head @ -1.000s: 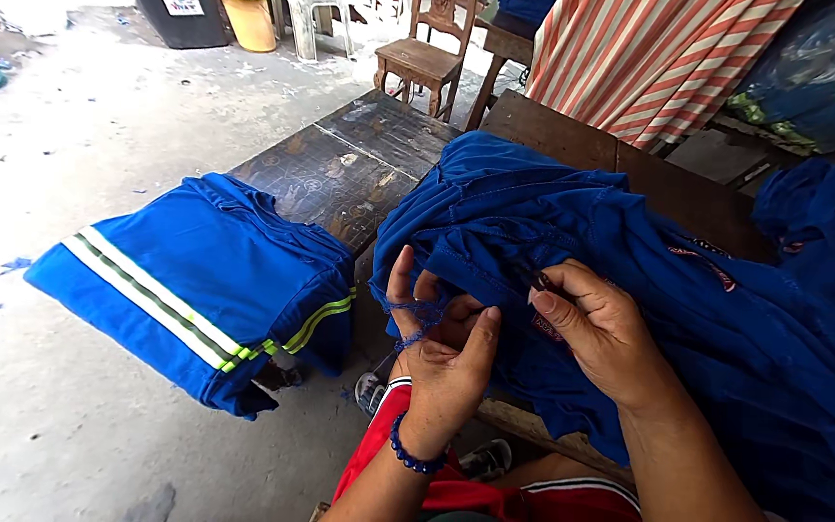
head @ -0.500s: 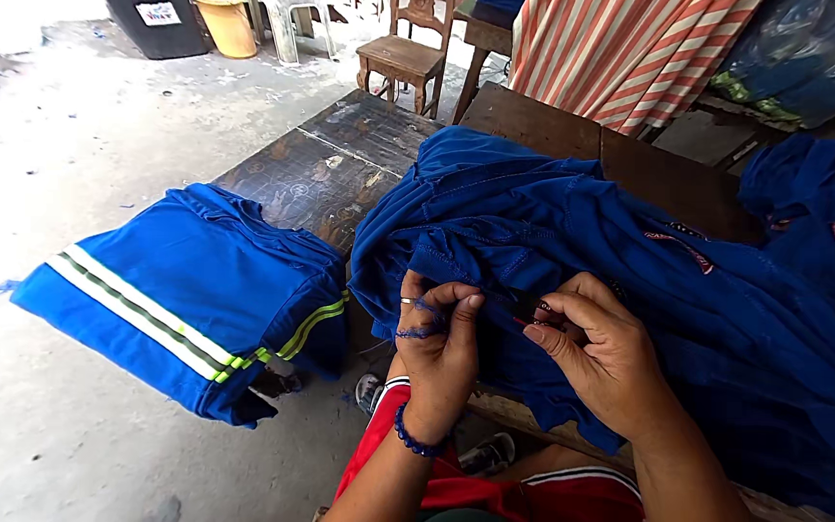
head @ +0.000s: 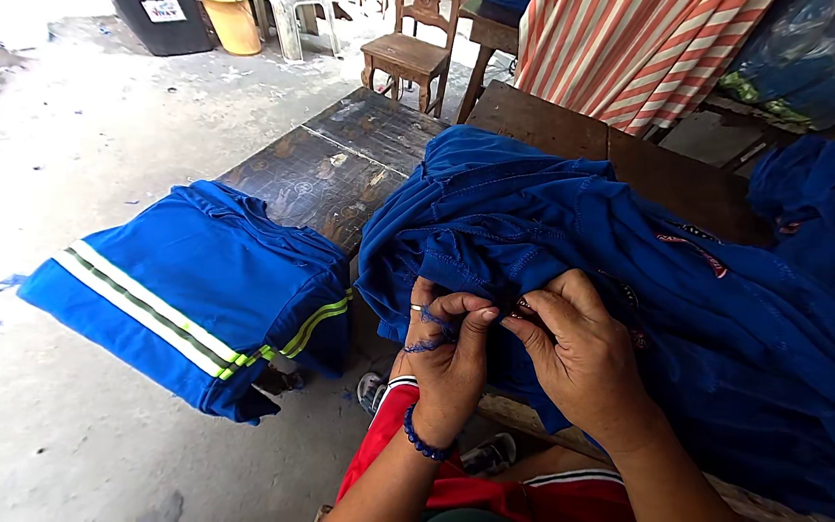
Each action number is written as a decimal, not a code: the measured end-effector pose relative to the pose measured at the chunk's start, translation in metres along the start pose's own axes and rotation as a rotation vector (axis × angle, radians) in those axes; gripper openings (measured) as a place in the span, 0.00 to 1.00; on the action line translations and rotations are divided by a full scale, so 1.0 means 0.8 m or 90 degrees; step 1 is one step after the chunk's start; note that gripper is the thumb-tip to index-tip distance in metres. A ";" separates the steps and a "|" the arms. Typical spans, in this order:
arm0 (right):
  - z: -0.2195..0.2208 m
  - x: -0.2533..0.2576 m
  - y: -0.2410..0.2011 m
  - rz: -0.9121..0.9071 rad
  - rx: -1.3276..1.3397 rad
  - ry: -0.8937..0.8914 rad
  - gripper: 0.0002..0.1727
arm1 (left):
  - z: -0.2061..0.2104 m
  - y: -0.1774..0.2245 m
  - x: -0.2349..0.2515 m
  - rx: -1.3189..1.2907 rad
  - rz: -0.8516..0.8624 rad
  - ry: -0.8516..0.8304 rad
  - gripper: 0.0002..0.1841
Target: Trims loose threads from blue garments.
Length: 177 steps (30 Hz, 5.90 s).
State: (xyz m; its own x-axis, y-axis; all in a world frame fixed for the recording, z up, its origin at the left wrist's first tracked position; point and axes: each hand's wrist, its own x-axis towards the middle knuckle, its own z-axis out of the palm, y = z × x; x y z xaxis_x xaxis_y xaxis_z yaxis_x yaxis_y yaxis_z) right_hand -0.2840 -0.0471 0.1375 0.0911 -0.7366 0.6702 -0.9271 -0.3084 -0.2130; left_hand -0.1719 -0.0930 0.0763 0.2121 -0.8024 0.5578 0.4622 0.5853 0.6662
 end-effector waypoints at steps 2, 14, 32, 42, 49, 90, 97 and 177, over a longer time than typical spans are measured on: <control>0.001 -0.001 -0.001 0.006 -0.003 -0.004 0.17 | -0.001 -0.003 0.000 0.007 0.005 -0.004 0.04; 0.000 -0.002 0.000 0.016 0.015 0.003 0.19 | -0.001 0.005 -0.002 -0.031 -0.010 0.002 0.05; -0.035 0.035 0.038 0.086 0.268 -0.012 0.06 | -0.038 0.030 0.051 0.109 -0.014 -0.120 0.06; -0.037 0.064 0.038 0.426 0.552 -0.073 0.12 | -0.080 0.016 0.099 0.020 -0.126 -0.385 0.08; -0.033 0.059 0.036 0.421 0.559 -0.090 0.13 | -0.051 0.007 0.090 0.239 0.112 -0.413 0.13; -0.041 -0.002 -0.006 0.093 0.083 -0.004 0.21 | -0.066 0.015 0.074 0.017 -0.039 -0.346 0.18; -0.038 0.004 -0.018 0.082 -0.033 -0.012 0.20 | -0.056 0.017 0.072 0.102 -0.031 -0.301 0.03; -0.054 -0.155 0.022 0.015 -0.099 0.295 0.04 | -0.091 0.006 0.041 0.282 0.204 -0.266 0.02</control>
State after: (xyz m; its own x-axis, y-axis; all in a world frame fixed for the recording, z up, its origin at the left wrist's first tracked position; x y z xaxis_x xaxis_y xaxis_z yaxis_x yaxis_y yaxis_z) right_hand -0.3273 0.0647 0.0816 -0.0686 -0.3862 0.9199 -0.9734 -0.1760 -0.1465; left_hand -0.0999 -0.1254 0.0615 -0.1117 -0.5217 0.8458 0.0179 0.8499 0.5266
